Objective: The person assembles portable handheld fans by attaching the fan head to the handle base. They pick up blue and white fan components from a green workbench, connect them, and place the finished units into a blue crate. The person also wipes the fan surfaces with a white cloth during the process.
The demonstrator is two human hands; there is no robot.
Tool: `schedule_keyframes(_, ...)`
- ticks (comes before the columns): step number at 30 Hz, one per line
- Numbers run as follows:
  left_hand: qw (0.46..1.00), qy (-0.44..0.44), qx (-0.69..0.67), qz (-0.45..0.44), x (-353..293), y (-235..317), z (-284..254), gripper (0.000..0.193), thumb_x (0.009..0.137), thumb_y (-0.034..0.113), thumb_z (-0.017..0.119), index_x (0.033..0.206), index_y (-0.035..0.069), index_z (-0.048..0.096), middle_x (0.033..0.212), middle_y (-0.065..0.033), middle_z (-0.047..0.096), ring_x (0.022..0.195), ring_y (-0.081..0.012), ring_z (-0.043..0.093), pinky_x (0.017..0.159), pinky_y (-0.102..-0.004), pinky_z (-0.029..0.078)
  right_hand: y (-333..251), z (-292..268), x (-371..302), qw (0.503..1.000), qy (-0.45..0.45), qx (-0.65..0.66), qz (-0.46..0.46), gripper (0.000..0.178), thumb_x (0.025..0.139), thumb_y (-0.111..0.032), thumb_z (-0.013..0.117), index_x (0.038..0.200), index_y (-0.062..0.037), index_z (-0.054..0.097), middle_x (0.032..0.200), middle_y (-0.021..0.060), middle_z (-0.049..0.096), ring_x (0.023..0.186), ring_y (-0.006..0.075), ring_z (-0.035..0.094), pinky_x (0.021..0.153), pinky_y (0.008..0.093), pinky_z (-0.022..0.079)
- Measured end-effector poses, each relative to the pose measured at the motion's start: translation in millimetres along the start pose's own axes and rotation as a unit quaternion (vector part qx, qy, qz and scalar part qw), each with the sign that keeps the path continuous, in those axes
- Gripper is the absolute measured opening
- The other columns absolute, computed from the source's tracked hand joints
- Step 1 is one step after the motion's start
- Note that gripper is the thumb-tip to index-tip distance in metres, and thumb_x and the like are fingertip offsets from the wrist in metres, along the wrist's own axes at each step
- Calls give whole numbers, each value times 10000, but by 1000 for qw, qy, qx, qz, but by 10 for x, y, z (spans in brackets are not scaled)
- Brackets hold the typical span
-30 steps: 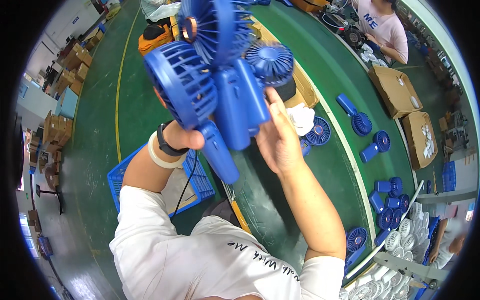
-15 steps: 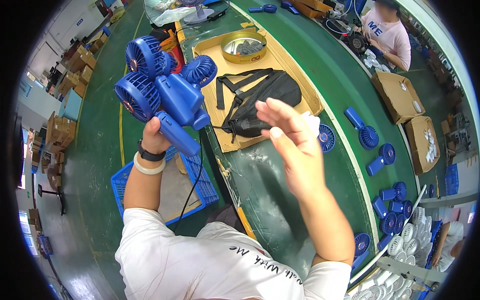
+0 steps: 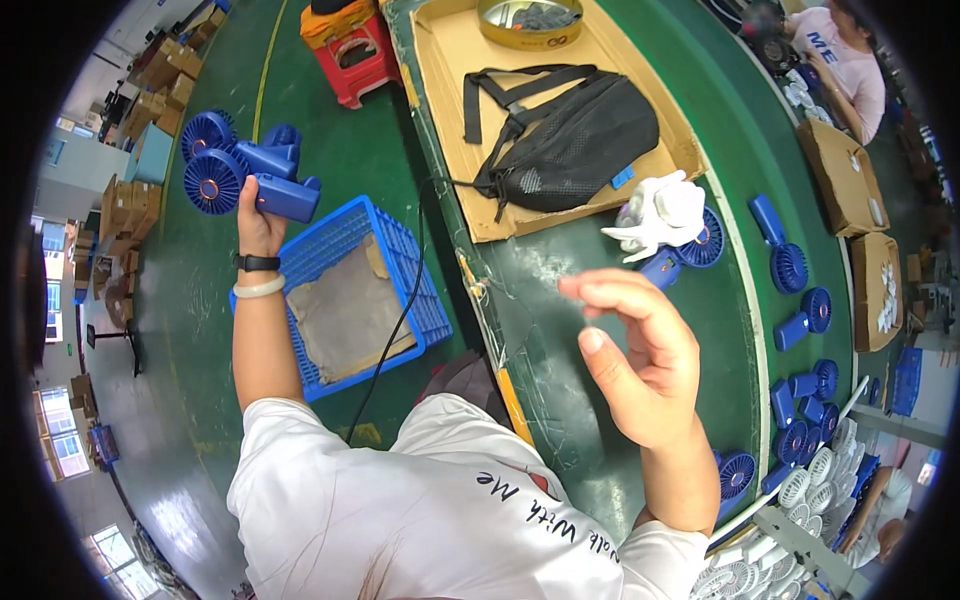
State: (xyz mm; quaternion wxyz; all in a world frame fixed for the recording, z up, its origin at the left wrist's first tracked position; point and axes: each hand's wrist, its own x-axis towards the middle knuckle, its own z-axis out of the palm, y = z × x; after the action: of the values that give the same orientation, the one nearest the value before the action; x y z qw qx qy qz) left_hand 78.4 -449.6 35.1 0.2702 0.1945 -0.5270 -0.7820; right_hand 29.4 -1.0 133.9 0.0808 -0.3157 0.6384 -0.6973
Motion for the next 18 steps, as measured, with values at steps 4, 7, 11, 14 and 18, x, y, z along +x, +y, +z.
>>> schedule_keyframes(4,982,146,46,-110,56,-548,-759,554,767,515,629,1147,130,508,1044,-72,581,944,-232,581,766,-443,486,179,3,-227,997,-23,-28,66,234,791,73,552,1015,12,582,1006,145,622,943,213,581,798,304,450)
schedule_keyframes(7,953,195,77,-219,-24,-1175,-1330,580,685,653,606,1054,209,549,1041,-42,601,908,-225,583,698,-458,391,269,13,-400,993,-59,-30,98,199,780,46,582,976,18,600,965,149,630,876,231,609,781,323,479)
schedule_keyframes(11,902,295,11,-315,-351,-1992,-1656,620,631,723,588,1057,274,547,1076,-38,597,961,-316,550,780,-557,253,418,44,-536,980,-130,-33,147,176,775,32,599,950,15,615,930,146,636,853,236,626,768,319,493)
schedule_keyframes(14,859,346,-25,-376,-592,-2395,-1641,758,605,715,607,1175,224,512,1264,-99,501,1140,-400,436,934,-664,139,633,32,-733,974,-112,-62,188,179,763,26,618,940,4,616,917,134,639,838,231,622,750,312,491)
schedule_keyframes(18,830,366,-60,-416,-869,-2809,-1684,791,620,701,608,1222,200,495,1306,-93,466,1215,-395,375,956,-682,96,928,-27,-954,963,-84,-145,210,190,750,51,609,932,0,614,892,121,633,804,208,607,722,296,483)
